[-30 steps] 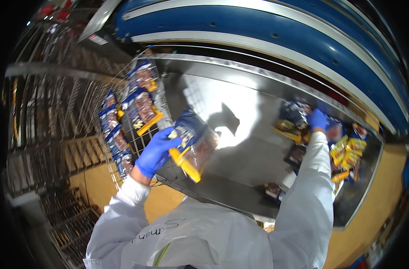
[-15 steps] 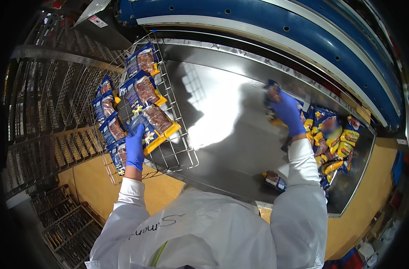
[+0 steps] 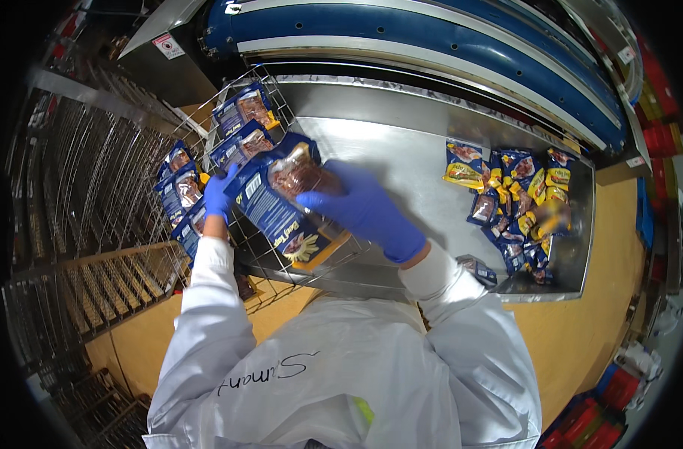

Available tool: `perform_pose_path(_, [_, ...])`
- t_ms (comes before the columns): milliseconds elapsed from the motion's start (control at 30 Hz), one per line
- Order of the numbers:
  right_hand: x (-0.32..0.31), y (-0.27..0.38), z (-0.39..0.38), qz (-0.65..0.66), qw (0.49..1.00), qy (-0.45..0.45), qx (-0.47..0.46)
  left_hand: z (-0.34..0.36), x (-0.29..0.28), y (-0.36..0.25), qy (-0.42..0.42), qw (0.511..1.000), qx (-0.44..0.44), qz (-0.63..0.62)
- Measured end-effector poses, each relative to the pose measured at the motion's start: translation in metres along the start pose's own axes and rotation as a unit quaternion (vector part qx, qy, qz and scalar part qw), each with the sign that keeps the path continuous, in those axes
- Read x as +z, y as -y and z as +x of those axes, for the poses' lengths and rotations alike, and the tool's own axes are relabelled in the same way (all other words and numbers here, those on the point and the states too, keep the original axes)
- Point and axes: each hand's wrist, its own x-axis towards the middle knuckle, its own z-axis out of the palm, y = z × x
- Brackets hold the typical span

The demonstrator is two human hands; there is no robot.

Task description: The person repeatedly picks up packages of beef tops from a metal bin and places them into a wire basket. They arrange the packages in rows within the basket and then transfer the full basket onto a nearby rack. The process is repeated multiple times to fill the rack with the packaged meat.

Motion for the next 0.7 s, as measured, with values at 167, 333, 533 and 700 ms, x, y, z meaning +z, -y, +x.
perform_pose_path(167, [0.018, -0.03, -0.013, -0.037, 0.997, -0.016, 0.073, -0.003, 0.022, -0.045, 0.058, 0.891, 0.066, -0.445])
perform_pose_path(333, [0.029, -0.031, -0.02, -0.034, 0.994, -0.022, 0.097, 0.004, 0.023, -0.054, 0.011, 0.945, 0.116, -0.306])
perform_pose_path(533, [0.032, -0.036, -0.016, -0.044, 0.993, -0.053, 0.091, -0.025, -0.018, -0.112, -0.079, 0.96, 0.244, 0.112])
perform_pose_path(700, [0.027, -0.055, -0.012, -0.243, 0.951, -0.078, 0.176, 0.014, 0.025, -0.049, 0.018, 0.892, 0.391, 0.227])
